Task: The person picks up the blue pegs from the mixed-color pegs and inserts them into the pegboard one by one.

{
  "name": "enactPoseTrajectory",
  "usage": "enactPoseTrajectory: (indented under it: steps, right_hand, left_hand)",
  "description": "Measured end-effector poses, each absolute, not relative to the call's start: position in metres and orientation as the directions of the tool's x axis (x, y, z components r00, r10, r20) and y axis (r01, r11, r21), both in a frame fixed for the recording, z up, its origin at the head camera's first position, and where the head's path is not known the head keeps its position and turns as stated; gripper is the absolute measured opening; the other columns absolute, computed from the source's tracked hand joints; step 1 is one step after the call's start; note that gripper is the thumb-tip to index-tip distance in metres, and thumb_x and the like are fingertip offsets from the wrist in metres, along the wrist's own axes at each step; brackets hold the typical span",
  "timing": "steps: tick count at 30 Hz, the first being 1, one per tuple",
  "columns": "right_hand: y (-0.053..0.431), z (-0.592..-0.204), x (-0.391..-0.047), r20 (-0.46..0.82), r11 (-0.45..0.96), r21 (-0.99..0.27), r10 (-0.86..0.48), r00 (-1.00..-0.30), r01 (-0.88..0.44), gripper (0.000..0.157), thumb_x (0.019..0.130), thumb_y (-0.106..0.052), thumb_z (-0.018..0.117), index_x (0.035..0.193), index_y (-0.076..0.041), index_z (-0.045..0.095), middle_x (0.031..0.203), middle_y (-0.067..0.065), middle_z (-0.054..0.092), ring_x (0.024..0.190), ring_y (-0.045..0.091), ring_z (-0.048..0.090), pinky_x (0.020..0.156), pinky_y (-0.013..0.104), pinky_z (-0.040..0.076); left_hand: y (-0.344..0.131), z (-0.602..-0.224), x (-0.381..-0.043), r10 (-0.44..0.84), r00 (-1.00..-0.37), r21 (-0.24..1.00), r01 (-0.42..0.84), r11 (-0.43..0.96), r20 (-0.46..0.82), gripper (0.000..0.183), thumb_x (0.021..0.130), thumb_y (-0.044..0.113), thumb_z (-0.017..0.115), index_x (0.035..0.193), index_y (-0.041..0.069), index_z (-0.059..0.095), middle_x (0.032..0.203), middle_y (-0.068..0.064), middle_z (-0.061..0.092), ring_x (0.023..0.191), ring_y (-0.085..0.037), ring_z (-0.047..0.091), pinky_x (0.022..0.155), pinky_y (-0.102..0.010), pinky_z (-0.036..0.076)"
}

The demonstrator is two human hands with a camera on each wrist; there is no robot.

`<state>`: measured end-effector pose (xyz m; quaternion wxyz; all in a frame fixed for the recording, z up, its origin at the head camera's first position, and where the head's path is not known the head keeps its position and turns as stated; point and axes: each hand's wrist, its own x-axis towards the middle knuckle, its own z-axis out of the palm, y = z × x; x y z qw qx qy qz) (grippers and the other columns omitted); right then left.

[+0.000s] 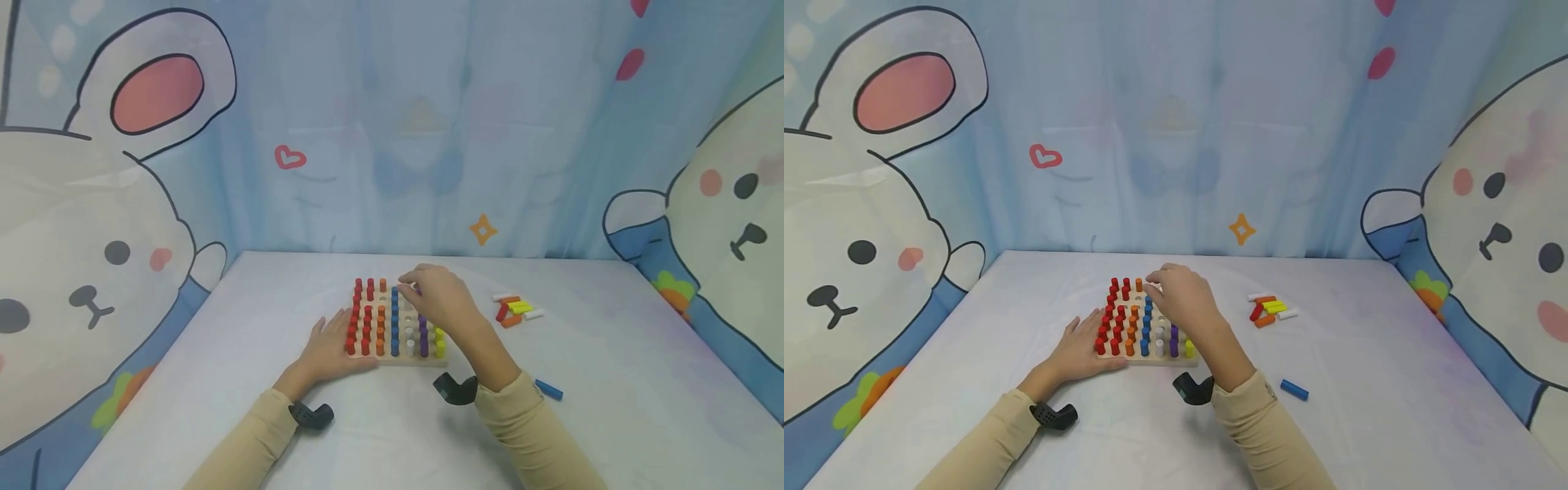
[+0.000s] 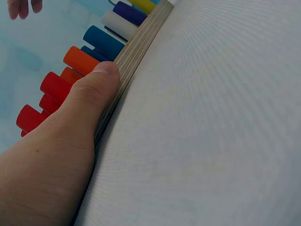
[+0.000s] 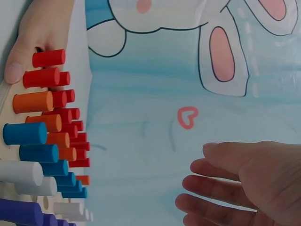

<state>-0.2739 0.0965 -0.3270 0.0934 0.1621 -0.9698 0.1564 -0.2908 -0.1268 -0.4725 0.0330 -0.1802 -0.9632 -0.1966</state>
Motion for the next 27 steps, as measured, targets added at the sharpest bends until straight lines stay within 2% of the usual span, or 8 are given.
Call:
enactPoseTrajectory:
  steps: [6, 14, 22, 27]
  right_hand:
    - [0.102, -0.320, -0.266, 0.258, 0.866, -0.268, -0.357, -0.898, -0.421, 0.032, 0.093, -0.034, 0.060, 0.118, -0.016, 0.068, 0.111, 0.003, 0.069, 0.094, 0.018, 0.065, 0.081, 0.036, 0.056]
    - [0.117, -0.311, -0.261, 0.325, 0.743, -0.296, -0.513, -0.795, -0.600, 0.027, 0.091, -0.030, 0.064, 0.114, -0.016, 0.070, 0.100, -0.003, 0.069, 0.085, 0.010, 0.062, 0.074, 0.028, 0.055]
    - [0.132, -0.300, -0.258, 0.392, 0.727, -0.307, -0.491, -0.778, -0.614, 0.028, 0.091, -0.031, 0.063, 0.114, -0.016, 0.069, 0.102, -0.003, 0.069, 0.093, 0.013, 0.064, 0.083, 0.035, 0.055]
    - [0.142, -0.295, -0.256, 0.397, 0.729, -0.298, -0.492, -0.775, -0.616, 0.029, 0.091, -0.030, 0.064, 0.116, -0.016, 0.068, 0.103, -0.001, 0.068, 0.095, 0.015, 0.064, 0.083, 0.036, 0.055]
  left_hand:
    - [-0.127, -0.475, -0.291, 0.332, -0.933, 0.365, 0.360, 0.859, 0.140, 0.114, 0.069, 0.083, 0.051, 0.153, 0.014, 0.017, 0.157, -0.005, 0.026, 0.147, -0.024, 0.017, 0.117, -0.056, 0.010]
    - [-0.128, -0.475, -0.291, 0.331, -0.933, 0.368, 0.360, 0.858, 0.141, 0.114, 0.069, 0.083, 0.051, 0.153, 0.014, 0.018, 0.157, -0.005, 0.026, 0.147, -0.025, 0.018, 0.117, -0.056, 0.010]
    - [-0.127, -0.475, -0.291, 0.329, -0.935, 0.375, 0.354, 0.857, 0.131, 0.113, 0.068, 0.084, 0.051, 0.153, 0.016, 0.017, 0.158, -0.004, 0.026, 0.147, -0.024, 0.017, 0.117, -0.056, 0.009]
    - [-0.128, -0.472, -0.291, 0.339, -0.931, 0.374, 0.364, 0.853, 0.133, 0.114, 0.069, 0.083, 0.051, 0.153, 0.015, 0.016, 0.158, -0.005, 0.025, 0.147, -0.024, 0.017, 0.117, -0.056, 0.009]
